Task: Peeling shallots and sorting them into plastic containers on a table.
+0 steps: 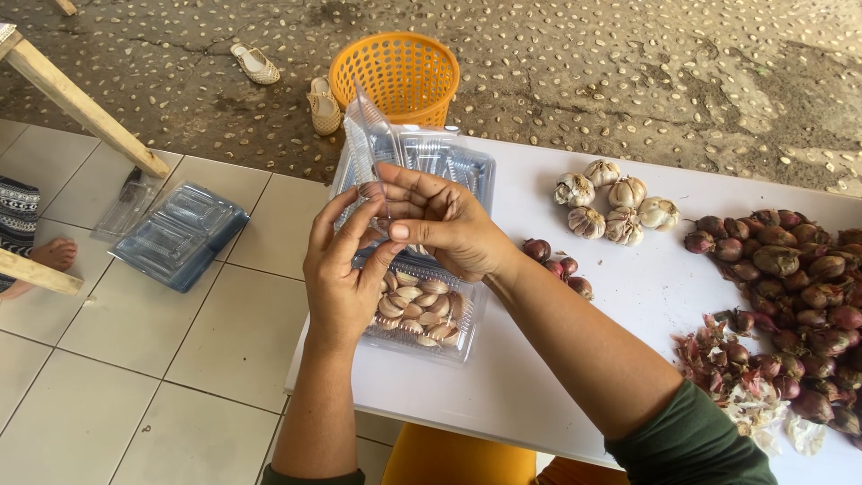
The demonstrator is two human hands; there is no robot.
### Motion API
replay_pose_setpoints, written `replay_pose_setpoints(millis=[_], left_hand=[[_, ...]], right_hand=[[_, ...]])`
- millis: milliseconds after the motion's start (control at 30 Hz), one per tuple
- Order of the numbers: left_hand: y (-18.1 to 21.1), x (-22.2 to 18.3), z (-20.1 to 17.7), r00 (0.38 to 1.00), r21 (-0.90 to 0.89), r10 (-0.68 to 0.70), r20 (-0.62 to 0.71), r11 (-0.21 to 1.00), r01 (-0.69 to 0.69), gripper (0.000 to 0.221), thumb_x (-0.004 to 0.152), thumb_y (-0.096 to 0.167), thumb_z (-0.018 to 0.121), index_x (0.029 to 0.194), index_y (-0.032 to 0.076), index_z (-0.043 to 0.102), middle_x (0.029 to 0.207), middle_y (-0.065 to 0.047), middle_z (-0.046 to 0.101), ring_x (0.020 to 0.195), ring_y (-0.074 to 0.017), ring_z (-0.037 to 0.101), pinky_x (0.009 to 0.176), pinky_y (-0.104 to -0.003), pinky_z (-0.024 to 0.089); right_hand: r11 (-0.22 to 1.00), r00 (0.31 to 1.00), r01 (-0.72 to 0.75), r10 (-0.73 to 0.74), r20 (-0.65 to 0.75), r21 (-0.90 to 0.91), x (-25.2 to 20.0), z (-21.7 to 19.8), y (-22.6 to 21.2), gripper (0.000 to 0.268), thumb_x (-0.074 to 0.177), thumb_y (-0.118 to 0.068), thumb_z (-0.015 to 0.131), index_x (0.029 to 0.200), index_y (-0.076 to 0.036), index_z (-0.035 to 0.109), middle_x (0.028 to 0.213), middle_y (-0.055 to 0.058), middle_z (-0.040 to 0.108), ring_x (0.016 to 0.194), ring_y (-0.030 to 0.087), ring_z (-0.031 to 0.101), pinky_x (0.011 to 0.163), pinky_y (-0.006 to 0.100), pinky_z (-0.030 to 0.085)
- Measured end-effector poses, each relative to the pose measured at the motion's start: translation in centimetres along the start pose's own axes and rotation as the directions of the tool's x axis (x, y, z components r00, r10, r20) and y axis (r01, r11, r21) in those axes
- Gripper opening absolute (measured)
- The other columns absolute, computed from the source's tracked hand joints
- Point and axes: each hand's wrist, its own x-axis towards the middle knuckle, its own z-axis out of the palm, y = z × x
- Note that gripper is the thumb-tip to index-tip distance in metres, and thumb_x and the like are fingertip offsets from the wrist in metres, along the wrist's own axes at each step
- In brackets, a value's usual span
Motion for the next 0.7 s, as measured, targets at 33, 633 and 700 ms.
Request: replay_pose_setpoints(millis=[33, 633, 700], left_hand=[[-0.1, 0.0, 0.1, 1.000, -0.001, 0.001, 0.002, 1.000, -0.001, 0.042, 0.095, 0.015, 0.076, 0.136, 0.012, 0.065, 0.140, -0.022, 0.054, 0.115, -0.0368, 0.069, 0.085, -0.038, 0.063], [-0.7, 0.1, -0.3, 0.996, -0.177, -0.085, 0.014, 0.980, 0.086, 0.045, 0.093, 0.010, 0.077, 0.136, 0.011, 0.064, 0.140, -0.025, 0.054, 0.102, -0.0321, 0.075, 0.082, -0.039, 0.065], [-1.0, 0.0, -0.4, 0.996, -0.196, -0.085, 0.020, 0.977, 0.088, 0.043, 0.093, 0.008, 0.077, 0.134, 0.008, 0.066, 0.138, -0.026, 0.055, 0.104, -0.0335, 0.074, 0.082, -0.040, 0.065]], right_hand=[[1.000, 1.000, 0.002, -0.002, -0.002, -0.001, 0.0, -0.5, 0.3, 0.073, 0.080, 0.006, 0.081, 0.146, 0.008, 0.049, 0.131, 0.024, 0.066, 0.116, 0.030, 0.070, 0.091, 0.038, 0.064], [0.977, 0.990, 0.142, -0.139, 0.034, -0.160, 0.0, -2.1, 2.3, 0.050, 0.095, 0.004, 0.068, 0.142, 0.008, 0.053, 0.133, 0.025, 0.066, 0.125, 0.028, 0.064, 0.099, 0.035, 0.059], [0.970, 0.989, 0.145, -0.136, 0.062, -0.194, 0.0, -2.2, 2.2, 0.051, 0.094, 0.005, 0.069, 0.142, 0.007, 0.053, 0.132, 0.024, 0.067, 0.126, 0.029, 0.063, 0.099, 0.037, 0.059]])
